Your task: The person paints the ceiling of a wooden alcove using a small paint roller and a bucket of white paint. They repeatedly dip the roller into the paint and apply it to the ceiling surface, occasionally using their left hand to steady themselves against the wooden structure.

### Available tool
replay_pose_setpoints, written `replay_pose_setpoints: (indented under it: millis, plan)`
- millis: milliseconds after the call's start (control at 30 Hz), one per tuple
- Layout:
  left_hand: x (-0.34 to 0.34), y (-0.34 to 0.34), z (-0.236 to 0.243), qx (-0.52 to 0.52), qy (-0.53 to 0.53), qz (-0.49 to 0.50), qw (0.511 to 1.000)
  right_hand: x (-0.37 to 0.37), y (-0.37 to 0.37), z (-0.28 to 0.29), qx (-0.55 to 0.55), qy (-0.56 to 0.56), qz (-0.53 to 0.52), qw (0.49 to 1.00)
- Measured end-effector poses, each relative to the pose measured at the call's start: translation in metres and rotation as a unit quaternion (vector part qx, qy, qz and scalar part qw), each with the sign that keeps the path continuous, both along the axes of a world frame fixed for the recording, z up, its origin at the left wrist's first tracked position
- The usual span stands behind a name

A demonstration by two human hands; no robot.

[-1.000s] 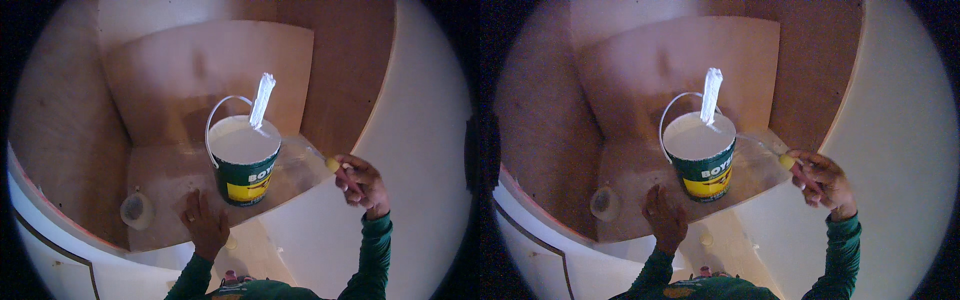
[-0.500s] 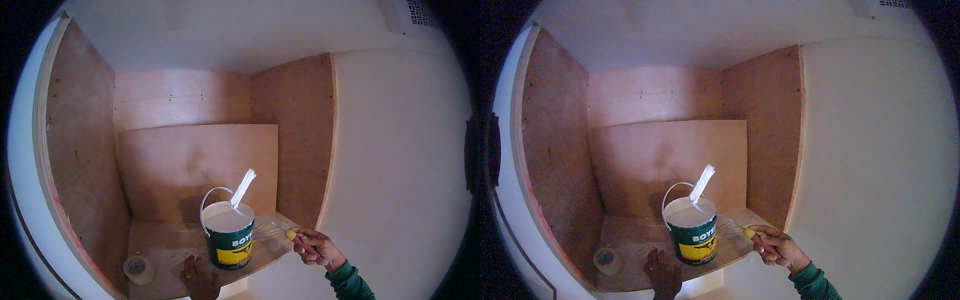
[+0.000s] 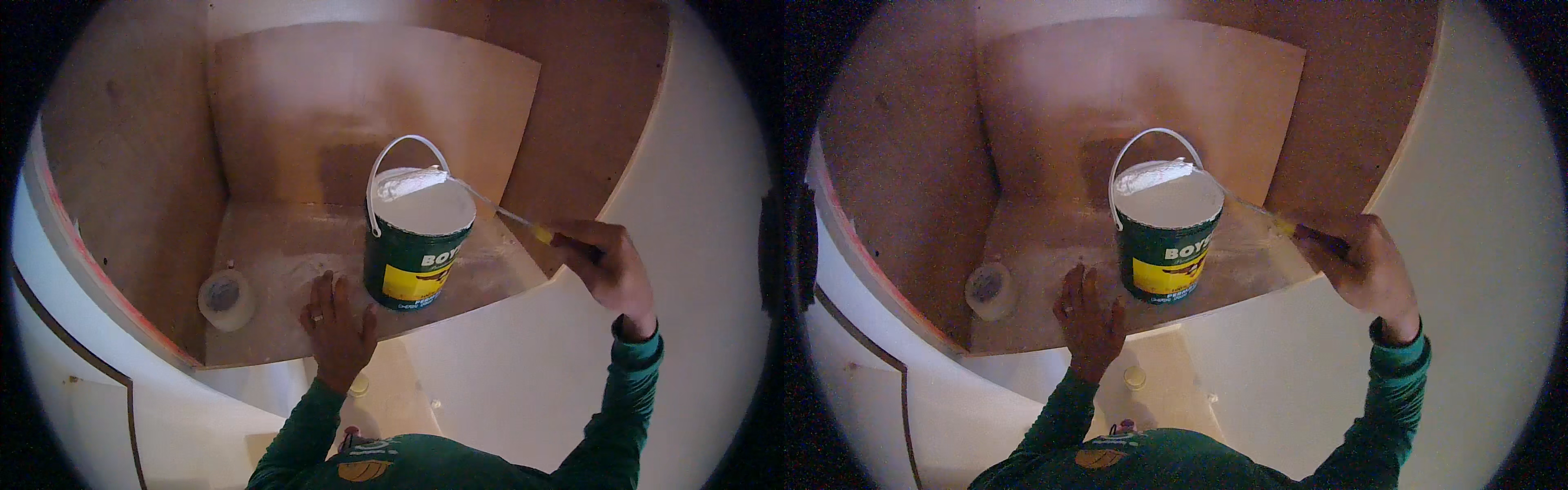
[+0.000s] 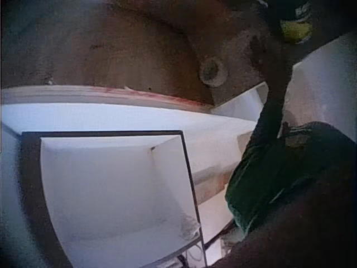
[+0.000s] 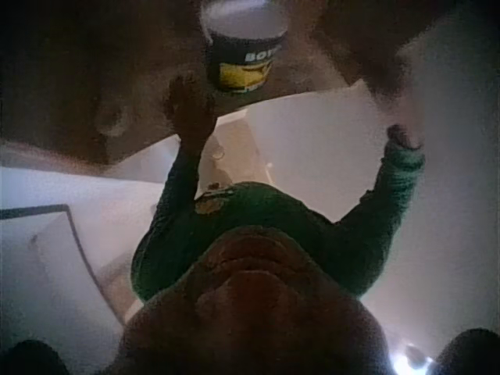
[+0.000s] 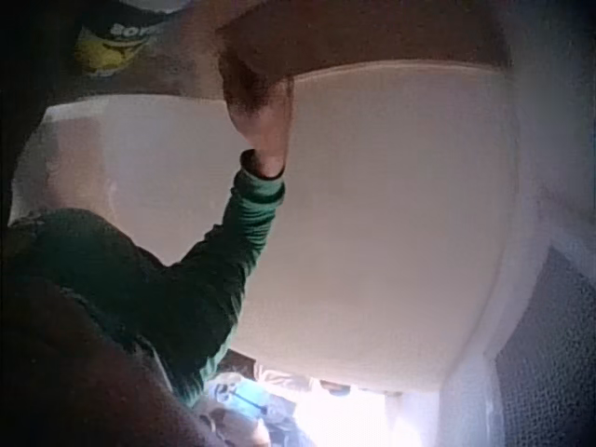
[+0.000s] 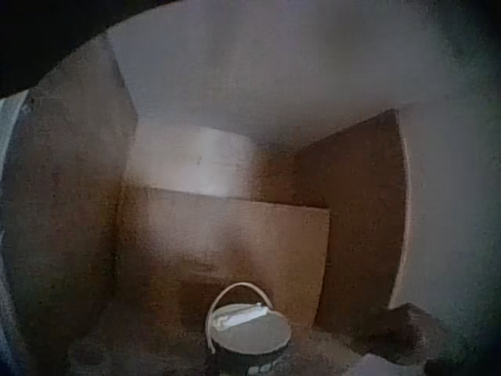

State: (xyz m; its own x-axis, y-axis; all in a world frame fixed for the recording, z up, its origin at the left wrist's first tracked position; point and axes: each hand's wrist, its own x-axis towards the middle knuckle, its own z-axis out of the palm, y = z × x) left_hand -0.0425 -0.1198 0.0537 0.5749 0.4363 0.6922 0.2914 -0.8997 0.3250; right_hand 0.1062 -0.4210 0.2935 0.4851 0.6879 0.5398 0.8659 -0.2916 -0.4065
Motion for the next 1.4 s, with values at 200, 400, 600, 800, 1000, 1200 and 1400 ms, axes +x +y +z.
replay_pose_setpoints:
  millis: [200,400,600,800,1000,1200,1400]
  plan:
    - [0.004,0.004,0.002,0.047,-0.004,0.026,0.999,0.002,0.054,0.026,-0.169,-0.130,-0.014,0.977]
    - [0.004,0.006,0.000,0.042,0.000,0.042,0.998,0.029,0.042,0.029,-0.219,-0.128,0.004,0.967]
    - [0.008,0.000,0.006,0.041,-0.003,0.036,0.998,0.030,0.042,0.035,-0.138,-0.075,0.045,0.987]
    - [0.006,-0.001,0.004,0.025,0.037,0.041,0.998,0.033,0.029,0.037,-0.178,-0.026,0.029,0.983]
    - [0.008,0.002,0.001,0.037,0.015,0.031,0.999,0.034,0.042,0.026,-0.144,-0.112,0.006,0.983]
    - [0.005,0.004,-0.002,0.043,0.014,0.031,0.999,0.025,0.025,0.037,-0.142,-0.003,0.021,0.990]
    - [0.006,0.003,0.002,0.050,0.018,0.022,0.998,0.019,0.035,0.022,-0.163,-0.108,-0.024,0.980]
